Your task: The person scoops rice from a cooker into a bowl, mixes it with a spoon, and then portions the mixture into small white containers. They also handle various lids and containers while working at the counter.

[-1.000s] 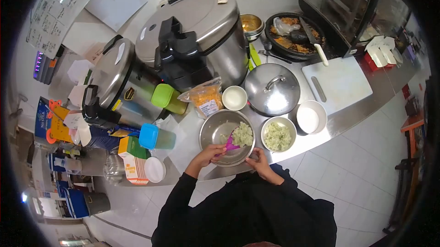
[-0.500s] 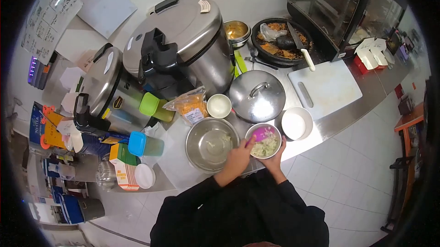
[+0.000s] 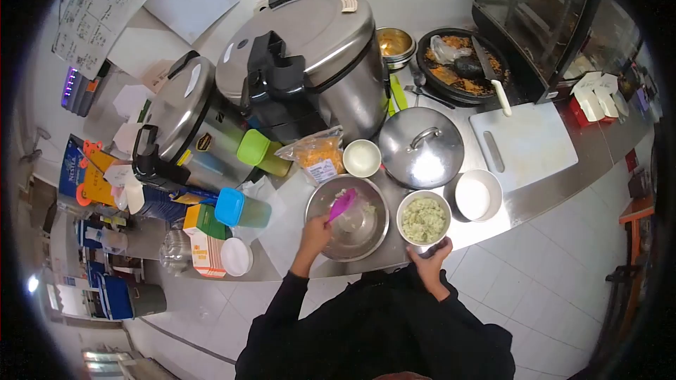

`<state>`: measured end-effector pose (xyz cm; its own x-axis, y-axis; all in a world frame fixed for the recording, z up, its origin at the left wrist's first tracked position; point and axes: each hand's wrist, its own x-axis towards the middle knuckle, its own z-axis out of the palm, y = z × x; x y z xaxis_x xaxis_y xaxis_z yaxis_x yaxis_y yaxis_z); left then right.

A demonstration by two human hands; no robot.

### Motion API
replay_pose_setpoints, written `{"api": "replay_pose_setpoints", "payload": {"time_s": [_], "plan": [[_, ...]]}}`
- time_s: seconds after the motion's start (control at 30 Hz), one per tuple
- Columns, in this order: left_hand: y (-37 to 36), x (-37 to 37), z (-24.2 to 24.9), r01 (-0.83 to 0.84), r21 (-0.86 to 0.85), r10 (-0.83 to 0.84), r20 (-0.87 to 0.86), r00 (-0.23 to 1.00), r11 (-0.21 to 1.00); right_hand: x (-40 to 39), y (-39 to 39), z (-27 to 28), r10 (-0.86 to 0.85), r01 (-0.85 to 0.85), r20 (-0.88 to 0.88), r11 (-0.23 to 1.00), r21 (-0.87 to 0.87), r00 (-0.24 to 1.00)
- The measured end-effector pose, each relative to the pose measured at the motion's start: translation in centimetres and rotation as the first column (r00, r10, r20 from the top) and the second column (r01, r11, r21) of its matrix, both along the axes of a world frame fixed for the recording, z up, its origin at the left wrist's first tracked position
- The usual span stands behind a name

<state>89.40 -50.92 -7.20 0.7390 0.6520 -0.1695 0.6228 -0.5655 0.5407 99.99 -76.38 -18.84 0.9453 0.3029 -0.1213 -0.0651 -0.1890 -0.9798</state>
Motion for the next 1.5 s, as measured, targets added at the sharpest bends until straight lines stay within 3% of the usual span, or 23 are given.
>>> {"api": "replay_pose_setpoints", "payload": {"time_s": [0.03, 0.07, 0.13, 0.23, 0.3, 0.33, 0.4, 0.43, 0.5, 0.53, 0.57, 0.6, 0.7, 0.73, 0.8, 0.9, 0.97, 1.03, 1.07, 1.2, 1.3, 1.33, 1.5], "plan": [[0.4, -0.1, -1.5, -0.004, 0.005, 0.004, -0.001, 1.0, 1.0, -0.7, 0.1, -1.2, -0.009, -0.014, -0.206, 0.994, -0.111, 0.978], [0.1, 0.2, -3.0, 0.005, 0.001, -0.005, -0.038, 0.999, 1.0, -1.3, 0.4, -0.5, -0.008, -0.015, -0.206, 0.994, -0.108, 0.979], [-1.5, 0.4, -4.0, 0.019, -0.005, -0.019, -0.07, 0.997, 1.0, -2.9, 2.1, 3.6, 0.502, -0.277, -0.486, 0.842, 0.463, 0.716], [-4.2, -0.6, -4.2, 0.063, -0.033, -0.059, 0.107, 0.992, 0.997, -4.3, 5.6, 4.2, 0.538, -0.246, -0.436, 0.788, 0.565, 0.721], [-4.5, -1.5, -4.1, 0.054, -0.44, 0.012, 0.145, 0.989, 0.896, -3.7, 6.8, 4.7, 0.5, -0.233, -0.436, 0.813, 0.534, 0.748], [-4.1, -2.1, -3.9, 0.043, -0.44, 0.022, 0.141, 0.99, 0.897, -3.7, 7.2, 4.9, 0.455, -0.214, -0.428, 0.839, 0.501, 0.781], [-2.1, -2.5, -1.4, -0.181, -0.844, 0.2, -0.089, 0.976, 0.506, -3.9, 7.0, 4.9, 0.449, -0.202, -0.435, 0.84, 0.504, 0.781], [-0.6, -3.1, -1.9, -0.184, -0.843, 0.208, -0.088, 0.974, 0.505, -4.1, 6.9, 4.9, 0.432, -0.18, -0.442, 0.844, 0.506, 0.786], [2.3, -3.7, -2.8, -0.107, -0.59, 0.142, 0.013, 0.99, 0.8, -4.3, 7.0, 5.0, 0.392, -0.148, -0.439, 0.857, 0.493, 0.809], [2.6, -3.7, -2.8, -0.111, -0.59, 0.146, 0.013, 0.989, 0.8, -4.3, 7.0, 5.0, 0.385, -0.143, -0.424, 0.855, 0.499, 0.82], [2.3, -3.2, -1.4, -0.071, -0.155, 0.072, 0.001, 0.997, 0.985, -4.3, 7.1, 5.1, 0.376, -0.137, -0.409, 0.852, 0.506, 0.831], [1.9, -2.8, -0.6, 0.003, 0.311, 0.011, -0.044, 0.999, 0.95, -4.3, 7.1, 5.2, 0.38, -0.14, -0.408, 0.851, 0.506, 0.83], [-0.4, -2.7, -2.4, -0.02, -0.047, 0.014, -0.123, 0.992, 0.999, -4.4, 7.1, 5.3, 0.394, -0.125, -0.426, 0.836, 0.535, 0.814], [-1.8, -2.6, -2.9, -0.015, -0.045, 0.01, -0.122, 0.992, 0.999, -4.3, 7.2, 5.2, 0.381, -0.13, -0.417, 0.847, 0.515, 0.825], [-4.3, -2.4, -3.4, 0.154, -0.129, -0.131, 0.17, 0.977, 0.98, -4.3, 7.2, 5.1, 0.36, -0.129, -0.409, 0.86, 0.494, 0.838], [-1.9, -2.0, -2.4, 0.073, -0.298, -0.065, 0.036, 0.997, 0.952, -4.1, 7.2, 4.8, 0.357, -0.144, -0.365, 0.856, 0.497, 0.86], [0.3, -0.6, -1.4, 0.162, -0.181, -0.156, 0.045, 0.987, 0.97, -4.1, 7.1, 4.3, 0.375, -0.164, -0.375, 0.858, 0.486, 0.848], [0.3, 1.0, 0.2, 0.106, 0.252, -0.063, -0.173, 0.983, 0.962, -4.1, 7.0, 4.5, 0.382, -0.168, -0.384, 0.858, 0.486, 0.841], [0.2, 0.6, -1.8, 0.245, 0.291, -0.164, -0.276, 0.947, 0.925, -4.0, 7.0, 4.7, 0.388, -0.169, -0.393, 0.857, 0.487, 0.834], [-2.6, -0.1, 2.8, 0.471, 0.094, -0.437, -0.253, 0.863, 0.877, -3.8, 7.1, 4.9, 0.393, -0.184, -0.379, 0.857, 0.481, 0.838], [0.1, 2.2, 5.0, 0.355, 0.032, -0.294, -0.495, 0.818, 0.934, -4.0, 6.8, 5.2, 0.413, -0.189, -0.387, 0.846, 0.499, 0.825], [0.4, 2.5, 4.2, 0.36, 0.246, -0.29, -0.278, 0.916, 0.9, -4.0, 6.9, 5.6, 0.425, -0.201, -0.404, 0.849, 0.489, 0.81], [-1.6, 1.7, 3.4, 0.601, 0.169, -0.483, -0.446, 0.754, 0.782, -3.8, 7.0, 6.5, 0.45, -0.182, -0.412, 0.819, 0.545, 0.792]]}}
